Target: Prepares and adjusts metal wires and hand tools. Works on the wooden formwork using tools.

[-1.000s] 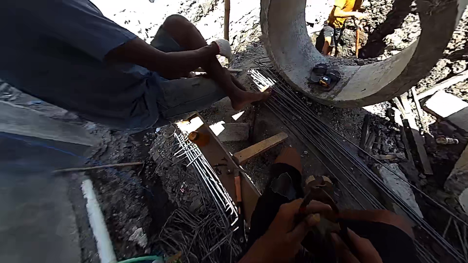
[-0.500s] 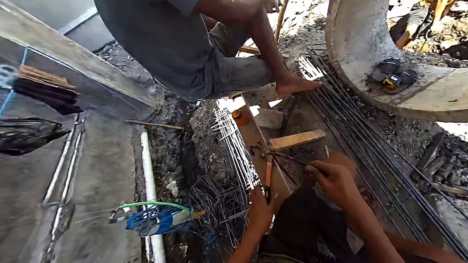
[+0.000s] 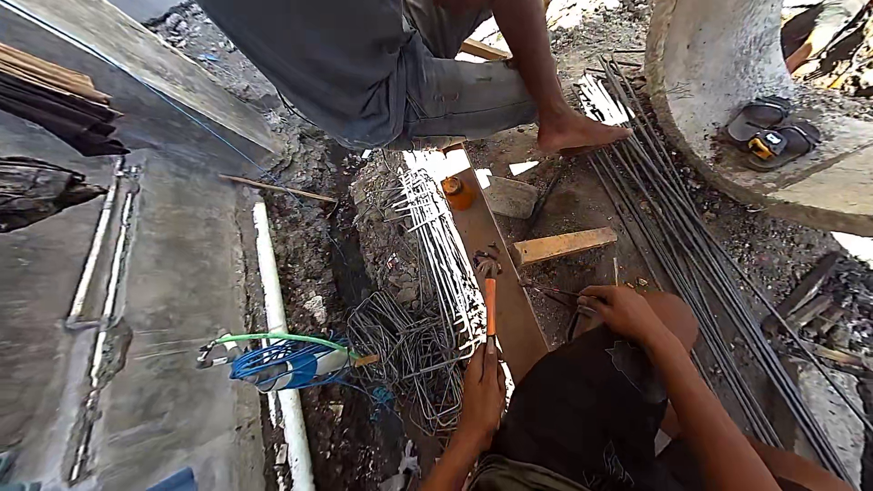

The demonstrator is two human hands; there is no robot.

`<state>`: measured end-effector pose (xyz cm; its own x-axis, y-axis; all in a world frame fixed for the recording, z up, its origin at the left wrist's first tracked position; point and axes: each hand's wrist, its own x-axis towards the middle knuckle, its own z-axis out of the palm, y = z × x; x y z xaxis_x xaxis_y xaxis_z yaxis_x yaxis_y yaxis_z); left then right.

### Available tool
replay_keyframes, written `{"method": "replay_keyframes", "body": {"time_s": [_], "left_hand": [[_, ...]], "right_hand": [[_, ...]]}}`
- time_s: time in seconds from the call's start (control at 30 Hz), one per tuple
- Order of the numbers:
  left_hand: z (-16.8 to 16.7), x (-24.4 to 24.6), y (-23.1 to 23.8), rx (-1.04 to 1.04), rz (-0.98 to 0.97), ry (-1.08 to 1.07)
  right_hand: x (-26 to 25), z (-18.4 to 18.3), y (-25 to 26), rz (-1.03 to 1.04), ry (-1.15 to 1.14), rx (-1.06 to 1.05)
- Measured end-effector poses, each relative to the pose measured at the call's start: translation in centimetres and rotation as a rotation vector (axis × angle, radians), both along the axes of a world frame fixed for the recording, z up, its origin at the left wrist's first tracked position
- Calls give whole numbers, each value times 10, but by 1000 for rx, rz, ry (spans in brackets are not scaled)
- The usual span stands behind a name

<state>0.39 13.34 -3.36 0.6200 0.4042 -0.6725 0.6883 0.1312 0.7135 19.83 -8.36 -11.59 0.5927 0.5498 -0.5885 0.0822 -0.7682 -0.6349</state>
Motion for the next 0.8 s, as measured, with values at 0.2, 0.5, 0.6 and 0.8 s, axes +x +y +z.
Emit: {"method": "replay_keyframes", "body": {"time_s": [0.2, 0.5, 0.6, 0.8], "left_hand": [[-6, -9, -13, 239, -166, -301], [-8, -7, -4, 342, -379, -40], [4, -2, -4, 437, -292, -314], [15, -1, 9, 355, -194, -319]], "right_hand": [[0, 2, 2, 51, 51, -99], [-1, -3, 16, 265, 31, -273], [-5, -7, 14, 209, -1, -254], [-9, -8, -5, -88, -39, 110]]}}
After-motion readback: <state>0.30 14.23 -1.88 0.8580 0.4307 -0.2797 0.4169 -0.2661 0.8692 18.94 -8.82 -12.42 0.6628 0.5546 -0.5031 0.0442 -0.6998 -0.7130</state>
